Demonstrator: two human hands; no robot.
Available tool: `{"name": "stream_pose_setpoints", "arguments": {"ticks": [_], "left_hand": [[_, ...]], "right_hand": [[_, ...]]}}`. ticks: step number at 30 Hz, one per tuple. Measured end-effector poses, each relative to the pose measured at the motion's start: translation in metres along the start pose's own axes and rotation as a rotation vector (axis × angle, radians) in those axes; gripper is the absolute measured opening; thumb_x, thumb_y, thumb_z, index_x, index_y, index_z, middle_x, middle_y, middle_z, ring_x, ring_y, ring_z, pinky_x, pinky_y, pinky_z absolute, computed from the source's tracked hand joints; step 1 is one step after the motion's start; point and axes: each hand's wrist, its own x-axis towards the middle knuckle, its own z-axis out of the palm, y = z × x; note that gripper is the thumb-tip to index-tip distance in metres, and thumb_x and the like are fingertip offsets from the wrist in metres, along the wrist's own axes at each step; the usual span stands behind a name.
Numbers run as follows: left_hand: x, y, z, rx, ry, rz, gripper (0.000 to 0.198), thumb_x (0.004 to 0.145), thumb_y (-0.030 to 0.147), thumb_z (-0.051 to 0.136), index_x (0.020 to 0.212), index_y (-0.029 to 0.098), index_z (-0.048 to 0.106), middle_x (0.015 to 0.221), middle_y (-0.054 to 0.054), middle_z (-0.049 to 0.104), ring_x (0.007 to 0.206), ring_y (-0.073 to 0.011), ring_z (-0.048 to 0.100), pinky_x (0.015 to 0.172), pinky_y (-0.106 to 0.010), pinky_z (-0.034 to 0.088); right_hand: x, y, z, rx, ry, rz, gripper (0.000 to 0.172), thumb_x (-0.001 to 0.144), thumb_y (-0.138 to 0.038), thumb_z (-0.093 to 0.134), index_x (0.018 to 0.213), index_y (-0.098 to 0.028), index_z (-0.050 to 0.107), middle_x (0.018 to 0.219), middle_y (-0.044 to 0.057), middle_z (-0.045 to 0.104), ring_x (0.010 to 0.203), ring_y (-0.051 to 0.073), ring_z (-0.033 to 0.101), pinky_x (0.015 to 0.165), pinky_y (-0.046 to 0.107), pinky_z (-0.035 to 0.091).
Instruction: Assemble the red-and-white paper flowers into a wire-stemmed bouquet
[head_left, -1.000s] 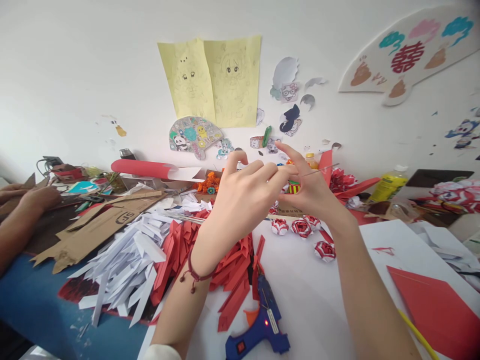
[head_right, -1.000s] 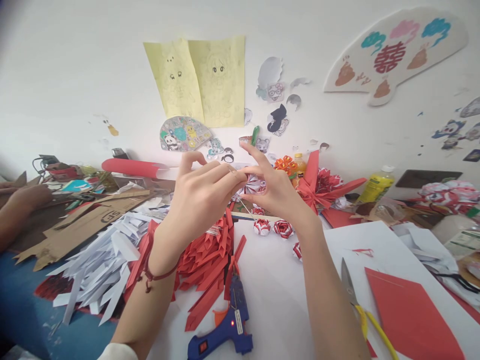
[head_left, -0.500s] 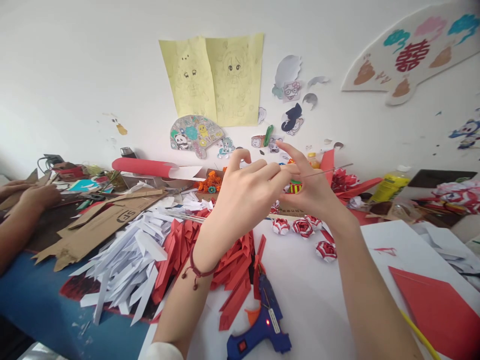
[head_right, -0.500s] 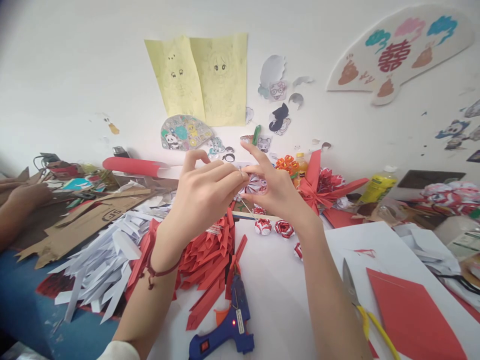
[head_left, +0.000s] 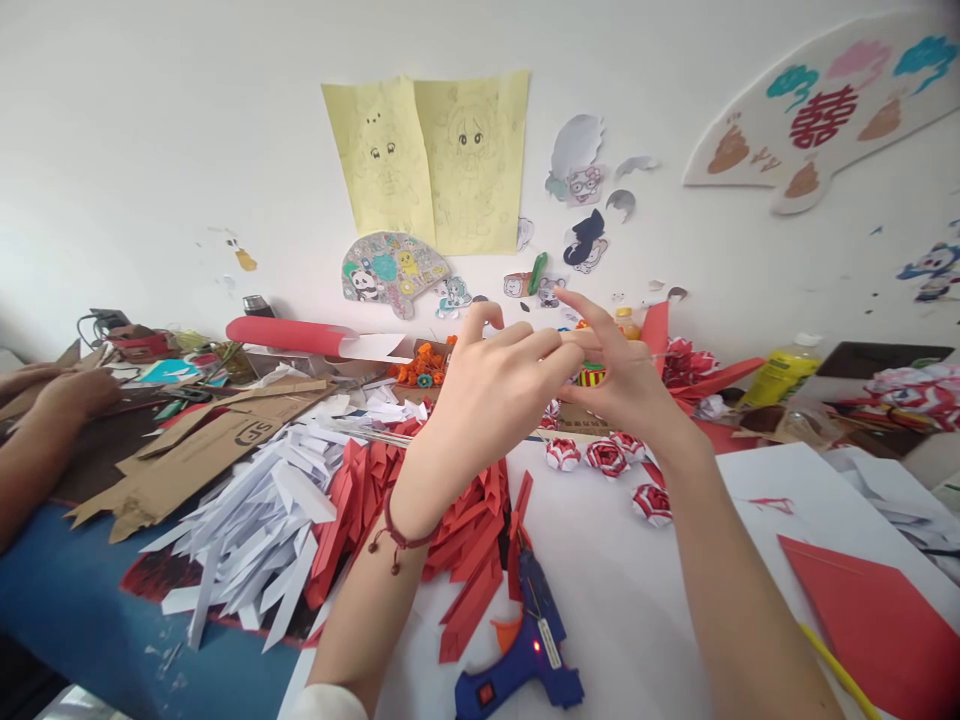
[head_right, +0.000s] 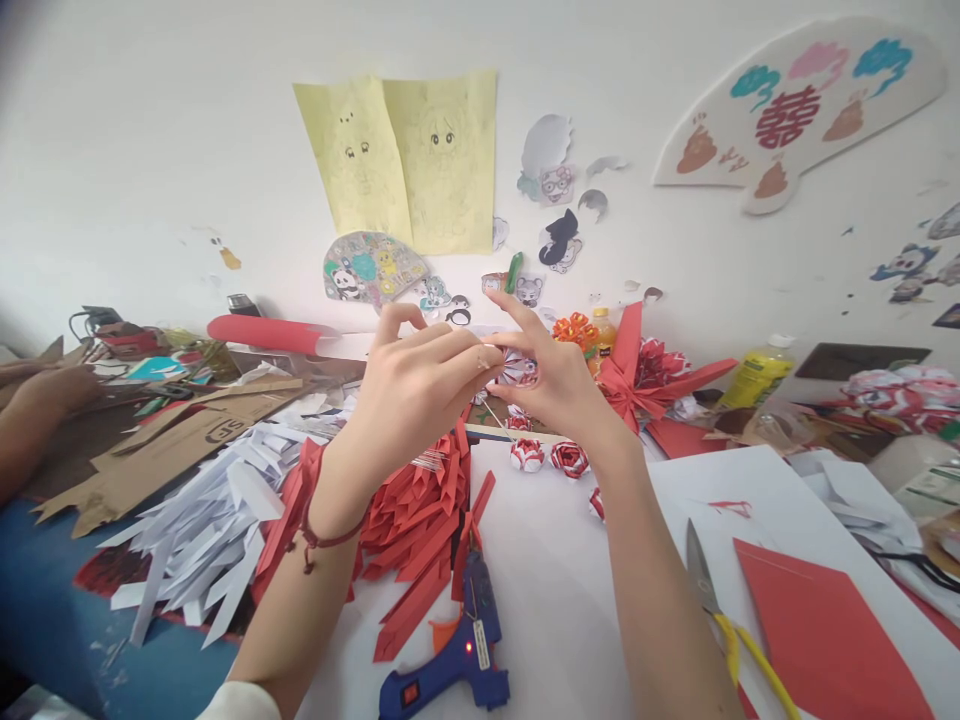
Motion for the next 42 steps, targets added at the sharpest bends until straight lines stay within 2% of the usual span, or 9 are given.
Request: {"name": "stream_pose_setpoints", "arguments": {"ticks": [3, 5, 9, 11, 13, 17, 24, 33, 42], "left_hand": [[0.001, 0.0, -0.003, -0.03, -0.04, -0.042, 0.019, 0.1, 0.014, 0.047, 0.102, 0.022, 0.064, 0.08, 0.002, 0.068, 0.076, -0.0151, 0.06, 0.093, -0.038, 0.034], [0.002, 0.0, -0.002, -0.069, -0.088, -0.128, 0.017, 0.099, 0.023, 0.053, 0.114, 0.021, 0.061, 0.091, -0.001, 0.071, 0.085, -0.0188, 0.063, 0.093, -0.039, 0.035], [0.002, 0.005, 0.017, -0.193, -0.132, -0.385, 0.058, 0.091, 0.037, 0.068, 0.138, 0.016, 0.043, 0.129, -0.014, 0.062, 0.115, -0.0305, 0.058, 0.095, -0.042, 0.04], [0.002, 0.009, 0.032, -0.28, -0.083, -0.477, 0.072, 0.088, 0.039, 0.071, 0.144, 0.015, 0.033, 0.143, -0.019, 0.051, 0.128, -0.0337, 0.051, 0.1, -0.044, 0.04], [0.002, 0.014, 0.046, -0.374, -0.03, -0.55, 0.077, 0.087, 0.039, 0.072, 0.146, 0.016, 0.029, 0.146, -0.02, 0.048, 0.133, -0.0341, 0.049, 0.103, -0.045, 0.041], [0.003, 0.02, 0.057, -0.453, 0.001, -0.648, 0.071, 0.089, 0.037, 0.069, 0.146, 0.013, 0.033, 0.143, -0.02, 0.054, 0.126, -0.0324, 0.057, 0.1, -0.044, 0.046], [0.004, 0.021, 0.048, -0.36, -0.035, -0.738, 0.053, 0.087, 0.035, 0.071, 0.134, 0.017, 0.054, 0.115, -0.011, 0.073, 0.102, -0.0274, 0.07, 0.084, -0.035, 0.051], [0.004, 0.019, 0.042, -0.285, -0.068, -0.703, 0.052, 0.087, 0.032, 0.071, 0.134, 0.016, 0.057, 0.112, -0.01, 0.075, 0.095, -0.0263, 0.071, 0.078, -0.033, 0.05], [0.002, 0.017, 0.042, -0.256, -0.089, -0.66, 0.048, 0.087, 0.033, 0.071, 0.131, 0.016, 0.059, 0.105, -0.008, 0.076, 0.091, -0.0259, 0.071, 0.075, -0.032, 0.048]], "right_hand": [[-0.001, 0.001, 0.0, -0.005, 0.031, 0.014, 0.092, 0.079, -0.028, 0.076, 0.155, -0.041, 0.026, 0.121, 0.001, 0.068, 0.117, 0.029, 0.064, 0.103, 0.056, 0.052], [-0.001, 0.004, 0.001, -0.004, 0.074, 0.014, 0.091, 0.08, -0.032, 0.077, 0.155, -0.041, 0.026, 0.121, 0.002, 0.068, 0.118, 0.029, 0.064, 0.104, 0.056, 0.052], [0.001, 0.015, 0.009, -0.019, 0.209, -0.014, 0.093, 0.078, -0.037, 0.078, 0.155, -0.037, 0.025, 0.123, 0.003, 0.068, 0.121, 0.027, 0.062, 0.105, 0.053, 0.052], [0.002, 0.02, 0.015, -0.035, 0.301, -0.039, 0.094, 0.078, -0.04, 0.077, 0.155, -0.036, 0.024, 0.12, 0.003, 0.07, 0.119, 0.026, 0.063, 0.102, 0.051, 0.054], [0.003, 0.022, 0.022, -0.058, 0.391, -0.065, 0.09, 0.081, -0.04, 0.075, 0.155, -0.036, 0.023, 0.12, 0.003, 0.07, 0.118, 0.025, 0.064, 0.101, 0.051, 0.054], [0.004, 0.018, 0.034, -0.129, 0.533, -0.119, 0.078, 0.088, -0.037, 0.067, 0.154, -0.034, 0.025, 0.123, 0.004, 0.069, 0.119, 0.024, 0.064, 0.104, 0.051, 0.052], [0.007, 0.005, 0.051, -0.186, 0.629, -0.203, 0.079, 0.088, -0.033, 0.067, 0.155, -0.03, 0.024, 0.12, 0.005, 0.07, 0.114, 0.022, 0.065, 0.1, 0.045, 0.054], [0.006, -0.001, 0.059, -0.102, 0.658, -0.189, 0.075, 0.089, -0.024, 0.064, 0.153, -0.031, 0.027, 0.124, 0.005, 0.068, 0.118, 0.023, 0.063, 0.103, 0.047, 0.051], [0.005, 0.002, 0.059, -0.101, 0.629, -0.14, 0.079, 0.085, -0.018, 0.062, 0.155, -0.032, 0.026, 0.124, 0.003, 0.068, 0.121, 0.023, 0.062, 0.104, 0.05, 0.053]]}}
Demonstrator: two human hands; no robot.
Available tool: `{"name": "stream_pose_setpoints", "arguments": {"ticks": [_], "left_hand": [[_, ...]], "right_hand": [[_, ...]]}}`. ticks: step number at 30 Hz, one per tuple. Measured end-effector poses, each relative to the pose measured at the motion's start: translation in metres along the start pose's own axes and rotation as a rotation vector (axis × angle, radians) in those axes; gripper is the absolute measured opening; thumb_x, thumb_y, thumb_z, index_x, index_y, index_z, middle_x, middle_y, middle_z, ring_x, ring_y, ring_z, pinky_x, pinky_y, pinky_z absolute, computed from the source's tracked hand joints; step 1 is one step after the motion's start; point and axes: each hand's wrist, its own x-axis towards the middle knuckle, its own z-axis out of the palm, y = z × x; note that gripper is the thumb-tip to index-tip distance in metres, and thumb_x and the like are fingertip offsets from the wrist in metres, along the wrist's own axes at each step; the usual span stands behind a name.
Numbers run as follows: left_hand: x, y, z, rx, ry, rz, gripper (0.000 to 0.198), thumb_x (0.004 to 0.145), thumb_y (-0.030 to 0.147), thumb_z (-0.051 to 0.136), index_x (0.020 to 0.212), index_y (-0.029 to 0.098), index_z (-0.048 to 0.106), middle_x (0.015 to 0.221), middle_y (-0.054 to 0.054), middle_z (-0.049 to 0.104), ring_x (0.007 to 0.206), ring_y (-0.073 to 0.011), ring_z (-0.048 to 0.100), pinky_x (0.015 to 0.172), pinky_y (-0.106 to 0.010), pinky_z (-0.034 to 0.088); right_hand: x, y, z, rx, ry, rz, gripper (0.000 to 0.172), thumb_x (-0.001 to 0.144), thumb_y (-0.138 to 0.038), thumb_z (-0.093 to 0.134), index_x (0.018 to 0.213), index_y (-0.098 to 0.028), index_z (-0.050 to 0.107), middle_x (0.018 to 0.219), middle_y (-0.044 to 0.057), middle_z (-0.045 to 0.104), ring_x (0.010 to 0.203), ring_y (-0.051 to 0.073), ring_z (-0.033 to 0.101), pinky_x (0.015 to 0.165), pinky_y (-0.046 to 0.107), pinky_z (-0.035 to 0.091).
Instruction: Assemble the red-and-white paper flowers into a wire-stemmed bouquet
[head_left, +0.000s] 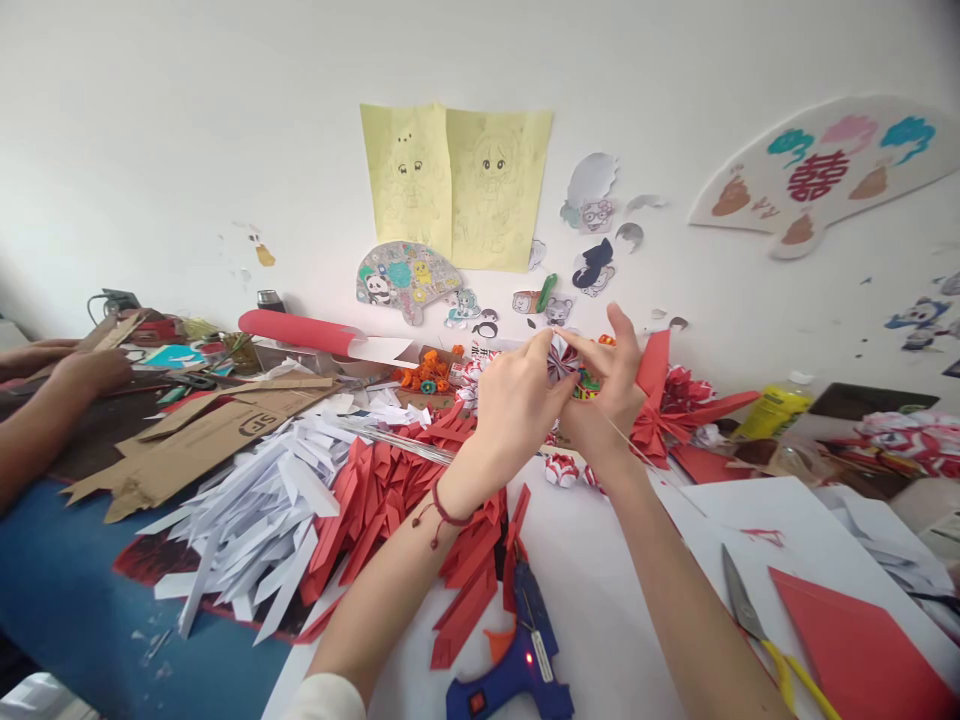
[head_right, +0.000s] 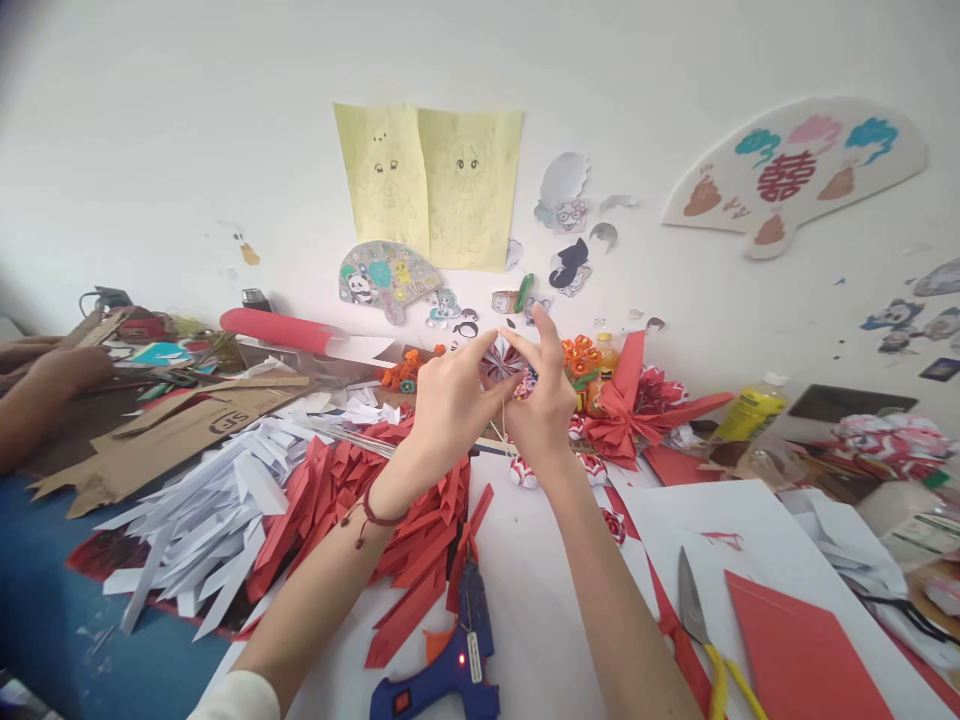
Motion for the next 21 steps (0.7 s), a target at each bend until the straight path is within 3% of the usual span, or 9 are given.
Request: {"name": "stream_pose_setpoints", "arguments": {"ticks": [10, 15, 21], "left_hand": [[0.004, -0.001, -0.003, 0.009, -0.051, -0.033, 0.043, 0.089, 0.038, 0.068, 0.126, 0.018, 0.062, 0.098, -0.006, 0.076, 0.088, -0.025, 0.071, 0.07, -0.03, 0.045], [0.006, -0.004, -0.008, -0.045, -0.057, 0.007, 0.039, 0.089, 0.035, 0.067, 0.123, 0.017, 0.063, 0.083, -0.003, 0.075, 0.081, -0.0233, 0.071, 0.071, -0.03, 0.047], [0.009, -0.02, -0.032, -0.237, -0.171, 0.148, 0.042, 0.086, 0.032, 0.072, 0.125, 0.02, 0.064, 0.107, -0.006, 0.076, 0.096, -0.0231, 0.072, 0.081, -0.031, 0.053]], "right_hand": [[0.004, 0.01, -0.006, -0.037, -0.102, 0.011, 0.081, 0.085, -0.025, 0.064, 0.156, -0.032, 0.025, 0.12, 0.003, 0.07, 0.115, 0.022, 0.066, 0.101, 0.046, 0.057], [0.006, 0.008, -0.009, -0.036, -0.108, 0.02, 0.079, 0.087, -0.025, 0.064, 0.155, -0.03, 0.024, 0.118, 0.005, 0.071, 0.11, 0.023, 0.068, 0.098, 0.048, 0.059], [0.014, 0.006, -0.021, -0.026, -0.207, 0.011, 0.086, 0.087, -0.027, 0.067, 0.157, -0.031, 0.018, 0.121, 0.006, 0.07, 0.113, 0.025, 0.067, 0.093, 0.048, 0.061]]}}
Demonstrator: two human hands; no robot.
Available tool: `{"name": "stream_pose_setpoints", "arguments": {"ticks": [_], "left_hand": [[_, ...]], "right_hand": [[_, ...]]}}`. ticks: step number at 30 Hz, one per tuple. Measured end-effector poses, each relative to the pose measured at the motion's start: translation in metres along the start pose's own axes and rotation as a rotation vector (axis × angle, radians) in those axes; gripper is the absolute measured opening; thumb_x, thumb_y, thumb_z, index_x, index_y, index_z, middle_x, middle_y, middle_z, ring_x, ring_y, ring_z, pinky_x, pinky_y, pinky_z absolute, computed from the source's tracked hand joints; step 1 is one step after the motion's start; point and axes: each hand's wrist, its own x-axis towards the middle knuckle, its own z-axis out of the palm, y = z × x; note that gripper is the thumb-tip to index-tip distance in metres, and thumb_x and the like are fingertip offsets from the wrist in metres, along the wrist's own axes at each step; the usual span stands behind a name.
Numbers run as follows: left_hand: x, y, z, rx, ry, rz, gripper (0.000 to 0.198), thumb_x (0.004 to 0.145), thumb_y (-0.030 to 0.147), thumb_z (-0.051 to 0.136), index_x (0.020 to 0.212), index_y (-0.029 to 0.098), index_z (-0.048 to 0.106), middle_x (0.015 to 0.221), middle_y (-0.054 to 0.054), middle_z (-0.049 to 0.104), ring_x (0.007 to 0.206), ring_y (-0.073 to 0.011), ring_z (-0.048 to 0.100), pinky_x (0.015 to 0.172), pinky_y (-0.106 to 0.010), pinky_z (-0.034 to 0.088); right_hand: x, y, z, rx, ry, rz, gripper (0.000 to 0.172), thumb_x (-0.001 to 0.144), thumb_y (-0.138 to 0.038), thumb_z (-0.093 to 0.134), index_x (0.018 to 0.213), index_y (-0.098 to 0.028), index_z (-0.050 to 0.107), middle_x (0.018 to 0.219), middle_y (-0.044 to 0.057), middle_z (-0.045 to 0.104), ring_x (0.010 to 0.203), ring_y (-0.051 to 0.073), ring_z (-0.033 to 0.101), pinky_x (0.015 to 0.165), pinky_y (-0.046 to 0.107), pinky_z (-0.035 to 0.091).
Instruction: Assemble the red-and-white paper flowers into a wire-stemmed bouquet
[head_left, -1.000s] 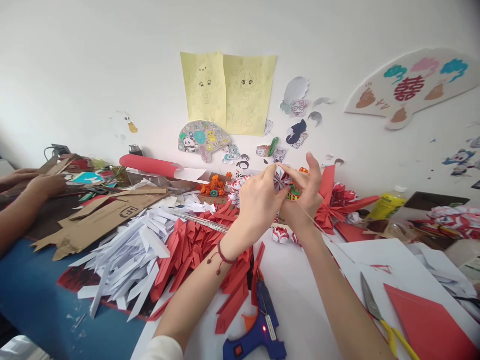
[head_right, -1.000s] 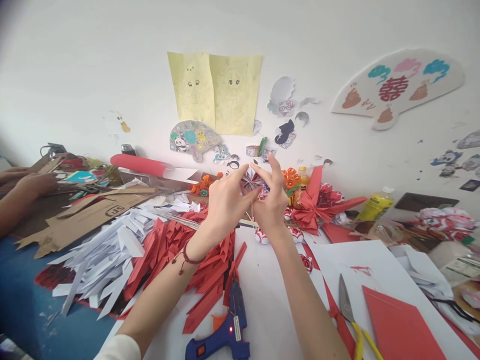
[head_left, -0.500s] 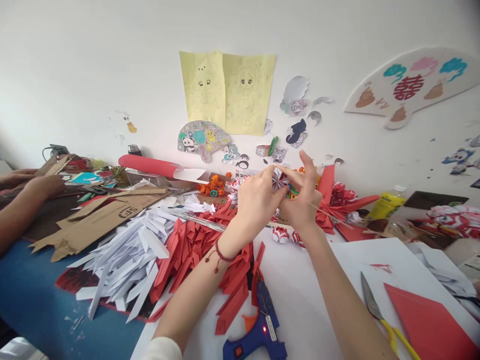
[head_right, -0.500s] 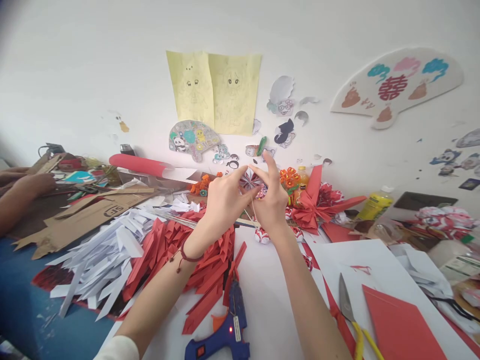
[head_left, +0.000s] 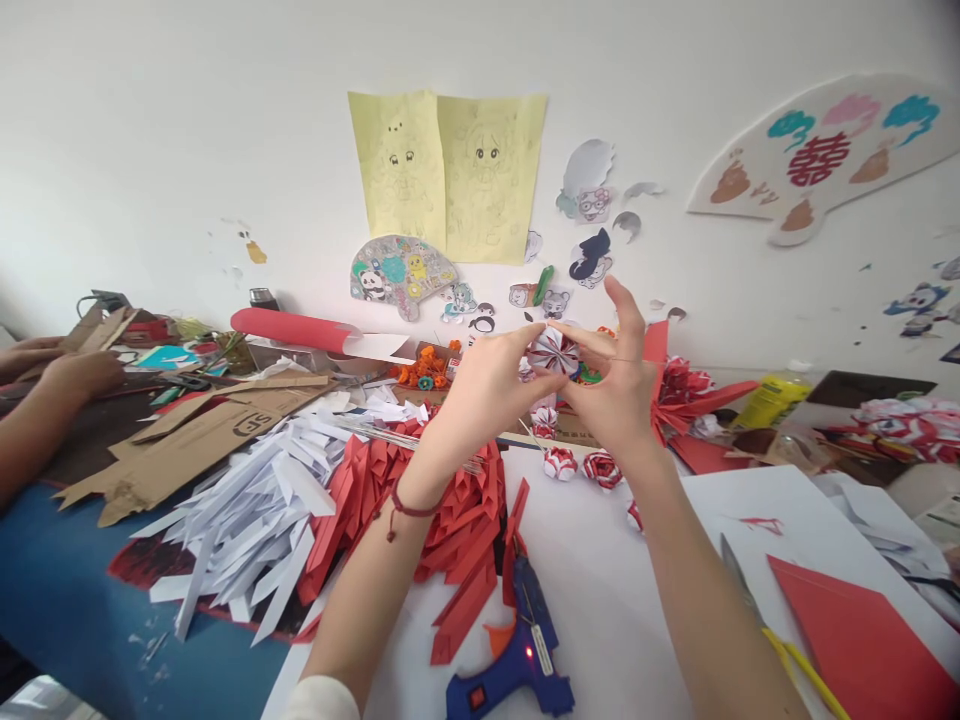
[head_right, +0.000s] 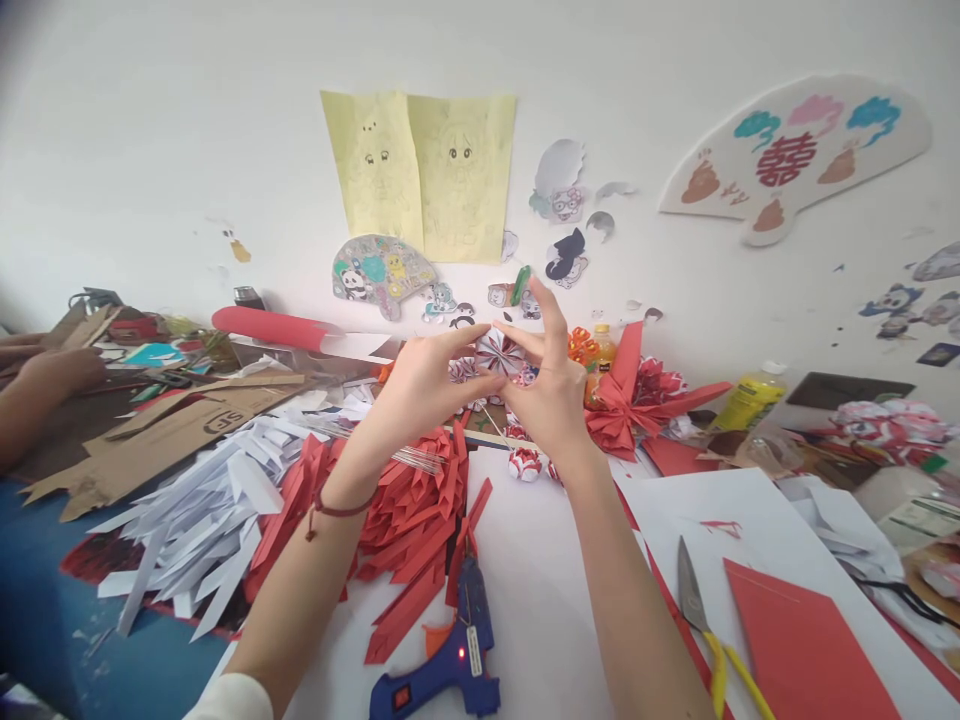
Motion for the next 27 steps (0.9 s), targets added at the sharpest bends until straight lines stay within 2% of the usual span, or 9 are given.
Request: {"name": "stream_pose_setpoints", "arguments": {"ticks": [3, 5, 13, 21, 27], "left_hand": [[-0.001, -0.006, -0.013, -0.061, -0.04, 0.054, 0.043, 0.087, 0.029, 0.071, 0.129, 0.021, 0.063, 0.123, -0.008, 0.072, 0.11, -0.023, 0.069, 0.093, -0.032, 0.053], [-0.002, -0.008, -0.018, -0.067, -0.052, 0.062, 0.04, 0.089, 0.029, 0.07, 0.127, 0.021, 0.065, 0.123, -0.007, 0.072, 0.112, -0.0227, 0.069, 0.097, -0.034, 0.053], [-0.002, -0.001, -0.017, -0.081, 0.053, 0.046, 0.026, 0.088, 0.029, 0.069, 0.113, 0.02, 0.073, 0.101, -0.004, 0.078, 0.096, -0.0195, 0.073, 0.084, -0.029, 0.056], [-0.004, 0.004, -0.016, -0.144, 0.092, 0.042, 0.018, 0.089, 0.027, 0.067, 0.104, 0.021, 0.075, 0.092, -0.002, 0.079, 0.086, -0.0164, 0.074, 0.08, -0.025, 0.056], [-0.004, 0.003, -0.018, -0.132, 0.07, 0.054, 0.02, 0.089, 0.03, 0.069, 0.106, 0.021, 0.074, 0.096, -0.003, 0.079, 0.091, -0.0178, 0.074, 0.082, -0.026, 0.057]], "right_hand": [[0.004, -0.002, -0.012, 0.036, -0.061, -0.017, 0.097, 0.081, -0.031, 0.075, 0.158, -0.029, 0.017, 0.124, 0.007, 0.067, 0.112, 0.025, 0.067, 0.09, 0.044, 0.063], [0.006, -0.006, -0.019, 0.065, -0.099, -0.015, 0.101, 0.079, -0.034, 0.078, 0.159, -0.027, 0.016, 0.127, 0.008, 0.066, 0.11, 0.024, 0.068, 0.089, 0.041, 0.063], [0.01, -0.018, -0.031, 0.127, -0.182, -0.002, 0.099, 0.082, -0.034, 0.076, 0.159, -0.033, 0.012, 0.123, 0.007, 0.068, 0.11, 0.025, 0.068, 0.093, 0.048, 0.061], [0.011, -0.021, -0.033, 0.097, -0.177, -0.022, 0.094, 0.082, -0.034, 0.076, 0.157, -0.035, 0.019, 0.126, 0.005, 0.066, 0.106, 0.025, 0.069, 0.091, 0.048, 0.063], [0.012, -0.024, -0.038, 0.12, -0.197, 0.007, 0.102, 0.078, -0.035, 0.08, 0.158, -0.035, 0.017, 0.12, 0.004, 0.069, 0.113, 0.027, 0.067, 0.093, 0.049, 0.062]]}}
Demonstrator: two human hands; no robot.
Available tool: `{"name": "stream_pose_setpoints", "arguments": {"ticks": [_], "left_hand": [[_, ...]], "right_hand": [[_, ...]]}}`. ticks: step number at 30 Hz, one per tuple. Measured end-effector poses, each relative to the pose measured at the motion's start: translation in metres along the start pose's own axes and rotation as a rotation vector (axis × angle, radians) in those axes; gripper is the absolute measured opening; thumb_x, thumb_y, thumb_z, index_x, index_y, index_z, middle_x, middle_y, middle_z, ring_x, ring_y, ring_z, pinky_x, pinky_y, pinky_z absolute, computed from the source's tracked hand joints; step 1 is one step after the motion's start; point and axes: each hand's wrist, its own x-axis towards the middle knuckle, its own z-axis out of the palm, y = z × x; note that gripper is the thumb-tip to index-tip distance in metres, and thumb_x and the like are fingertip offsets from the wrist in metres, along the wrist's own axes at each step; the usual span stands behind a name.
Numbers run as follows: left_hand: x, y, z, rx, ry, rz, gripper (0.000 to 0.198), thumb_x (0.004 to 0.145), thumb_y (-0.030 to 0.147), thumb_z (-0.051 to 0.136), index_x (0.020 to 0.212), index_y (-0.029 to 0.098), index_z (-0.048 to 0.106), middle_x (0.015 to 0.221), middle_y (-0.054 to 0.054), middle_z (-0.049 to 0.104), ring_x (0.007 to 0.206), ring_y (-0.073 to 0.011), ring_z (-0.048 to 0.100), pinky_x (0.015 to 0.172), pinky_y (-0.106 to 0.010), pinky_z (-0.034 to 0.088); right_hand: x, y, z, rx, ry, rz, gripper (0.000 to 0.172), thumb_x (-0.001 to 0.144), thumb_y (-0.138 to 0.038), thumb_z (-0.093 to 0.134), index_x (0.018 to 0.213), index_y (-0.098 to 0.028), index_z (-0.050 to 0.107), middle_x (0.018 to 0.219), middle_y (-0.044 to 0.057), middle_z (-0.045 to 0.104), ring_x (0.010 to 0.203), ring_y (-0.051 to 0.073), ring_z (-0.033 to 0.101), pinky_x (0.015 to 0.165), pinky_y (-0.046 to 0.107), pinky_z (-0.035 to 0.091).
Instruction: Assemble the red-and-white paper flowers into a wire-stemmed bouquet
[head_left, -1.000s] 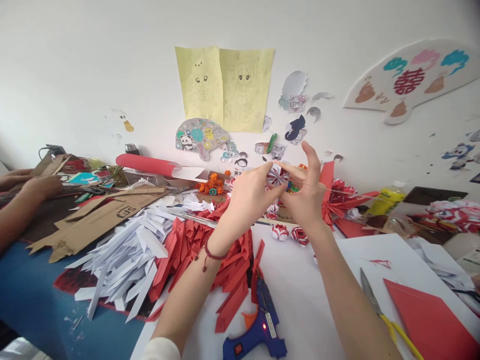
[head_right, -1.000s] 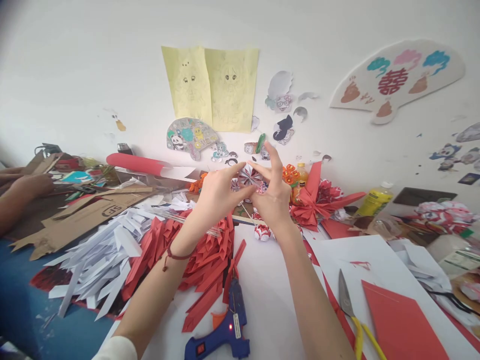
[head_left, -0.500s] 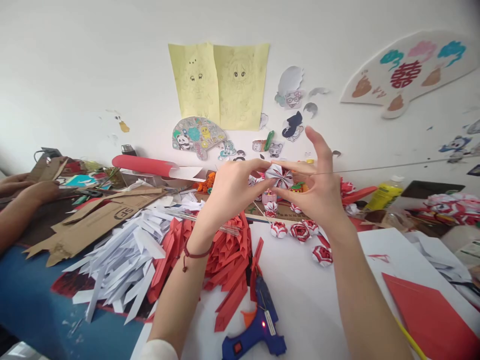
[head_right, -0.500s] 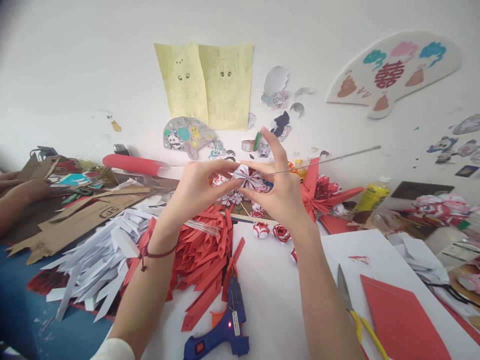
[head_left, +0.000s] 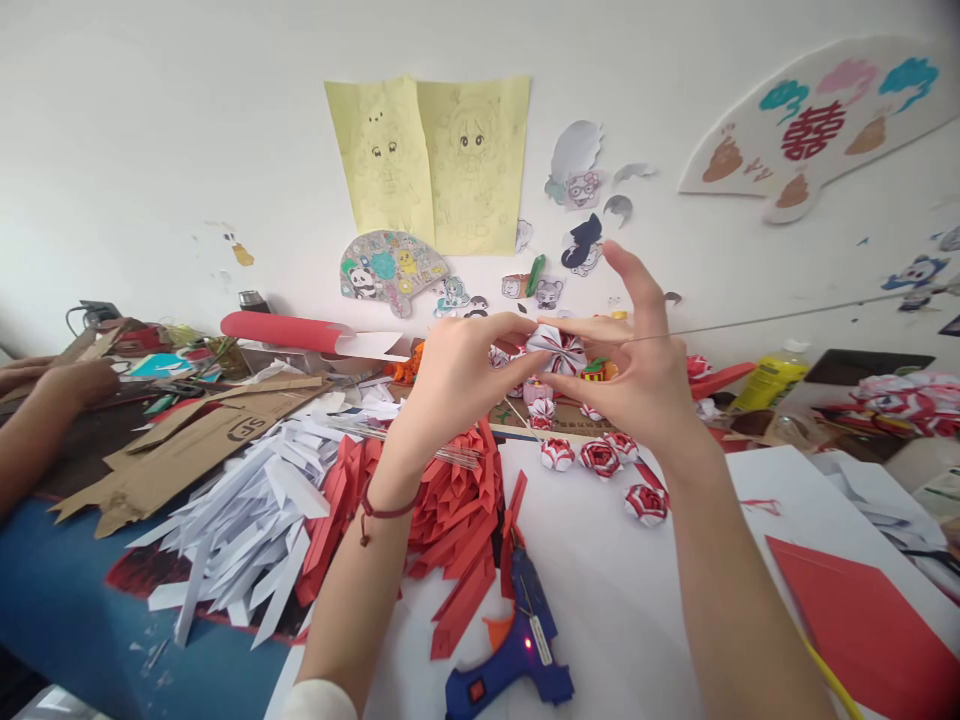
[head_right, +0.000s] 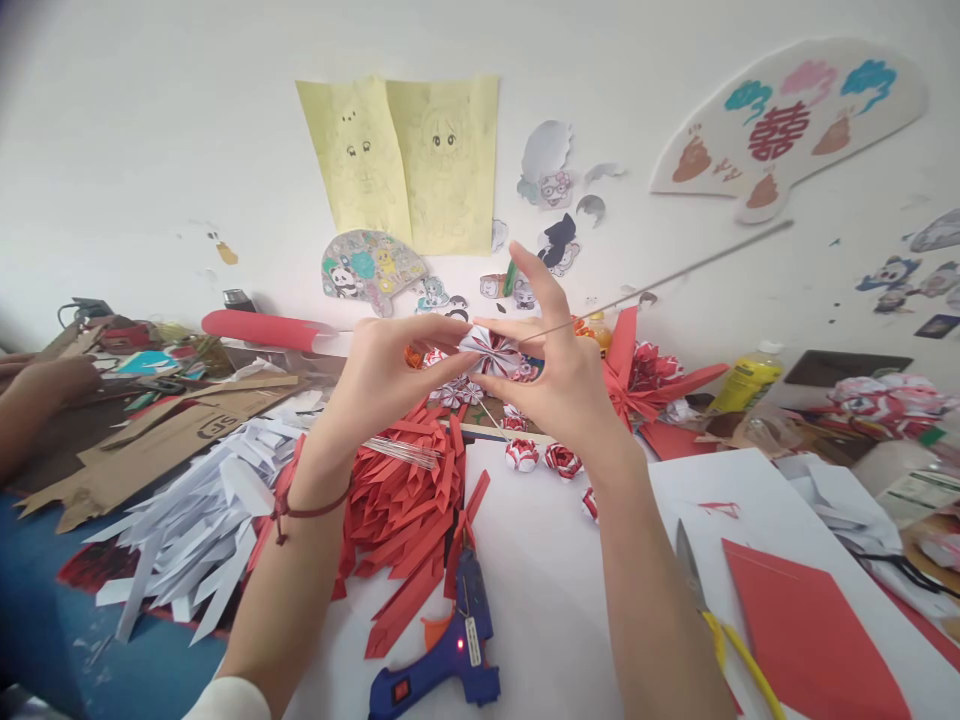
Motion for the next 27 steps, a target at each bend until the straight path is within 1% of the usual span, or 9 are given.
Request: {"name": "stream_pose_setpoints", "arguments": {"ticks": [4, 7, 9, 12, 15, 17, 19, 23, 27], "left_hand": [[-0.001, 0.001, -0.003, 0.082, -0.026, 0.017, 0.023, 0.091, 0.035, 0.067, 0.11, 0.022, 0.072, 0.099, -0.003, 0.078, 0.092, -0.0177, 0.073, 0.08, -0.025, 0.055], [-0.002, 0.007, -0.006, 0.241, 0.048, 0.048, 0.025, 0.094, 0.038, 0.063, 0.112, 0.023, 0.07, 0.106, -0.003, 0.076, 0.091, -0.0173, 0.072, 0.077, -0.026, 0.052], [-0.003, 0.014, -0.008, 0.306, 0.09, 0.122, 0.03, 0.093, 0.041, 0.064, 0.116, 0.023, 0.068, 0.111, -0.004, 0.073, 0.094, -0.0175, 0.07, 0.077, -0.026, 0.051], [-0.004, 0.025, -0.01, 0.319, 0.079, 0.268, 0.035, 0.092, 0.045, 0.065, 0.12, 0.023, 0.065, 0.107, -0.006, 0.071, 0.093, -0.0178, 0.066, 0.078, -0.028, 0.049], [-0.006, 0.031, -0.009, 0.35, 0.103, 0.345, 0.026, 0.095, 0.045, 0.061, 0.112, 0.026, 0.068, 0.097, -0.004, 0.071, 0.087, -0.0167, 0.064, 0.078, -0.03, 0.046], [-0.006, 0.033, -0.007, 0.365, 0.146, 0.363, 0.021, 0.097, 0.043, 0.058, 0.104, 0.027, 0.07, 0.09, -0.002, 0.07, 0.081, -0.0155, 0.063, 0.076, -0.03, 0.044], [-0.007, 0.032, -0.005, 0.358, 0.189, 0.37, 0.018, 0.098, 0.039, 0.056, 0.098, 0.028, 0.071, 0.085, 0.0, 0.07, 0.077, -0.0145, 0.062, 0.073, -0.031, 0.043], [-0.008, 0.031, -0.004, 0.345, 0.216, 0.39, 0.02, 0.099, 0.033, 0.055, 0.088, 0.026, 0.07, 0.08, 0.0, 0.072, 0.073, -0.0136, 0.062, 0.07, -0.031, 0.041], [-0.008, 0.031, -0.004, 0.382, 0.212, 0.387, 0.024, 0.1, 0.033, 0.053, 0.084, 0.024, 0.068, 0.077, -0.001, 0.072, 0.07, -0.0136, 0.063, 0.068, -0.03, 0.041]], "right_hand": [[0.0, -0.003, -0.004, -0.021, 0.002, 0.017, 0.099, 0.078, -0.034, 0.079, 0.158, -0.032, 0.021, 0.125, 0.006, 0.066, 0.114, 0.026, 0.067, 0.096, 0.046, 0.061], [0.0, 0.0, -0.003, -0.079, 0.002, 0.0, 0.102, 0.077, -0.031, 0.081, 0.158, -0.033, 0.019, 0.12, 0.004, 0.069, 0.113, 0.025, 0.067, 0.094, 0.046, 0.062], [0.0, 0.004, -0.001, -0.122, -0.009, 0.003, 0.104, 0.075, -0.03, 0.082, 0.157, -0.037, 0.019, 0.117, 0.002, 0.07, 0.112, 0.025, 0.068, 0.092, 0.046, 0.062], [-0.001, 0.008, 0.001, -0.16, -0.011, -0.014, 0.103, 0.075, -0.03, 0.082, 0.156, -0.039, 0.021, 0.114, 0.0, 0.071, 0.112, 0.025, 0.068, 0.093, 0.042, 0.062], [-0.002, 0.006, 0.002, -0.214, -0.013, -0.061, 0.093, 0.081, -0.033, 0.076, 0.157, -0.036, 0.022, 0.111, 0.001, 0.071, 0.111, 0.026, 0.068, 0.09, 0.038, 0.062], [-0.002, 0.003, 0.004, -0.247, -0.025, -0.069, 0.084, 0.087, -0.034, 0.068, 0.157, -0.035, 0.022, 0.109, 0.001, 0.071, 0.109, 0.025, 0.069, 0.088, 0.037, 0.063], [-0.002, 0.0, 0.006, -0.247, -0.025, -0.064, 0.08, 0.089, -0.032, 0.064, 0.157, -0.035, 0.022, 0.109, 0.001, 0.071, 0.108, 0.025, 0.069, 0.088, 0.037, 0.062], [-0.002, 0.001, 0.011, -0.199, -0.023, -0.051, 0.086, 0.085, -0.023, 0.067, 0.156, -0.036, 0.021, 0.112, 0.002, 0.071, 0.108, 0.026, 0.069, 0.09, 0.041, 0.061], [-0.002, 0.008, 0.009, -0.223, -0.03, -0.066, 0.094, 0.078, -0.017, 0.071, 0.156, -0.039, 0.022, 0.119, -0.001, 0.069, 0.11, 0.026, 0.068, 0.086, 0.043, 0.061]]}}
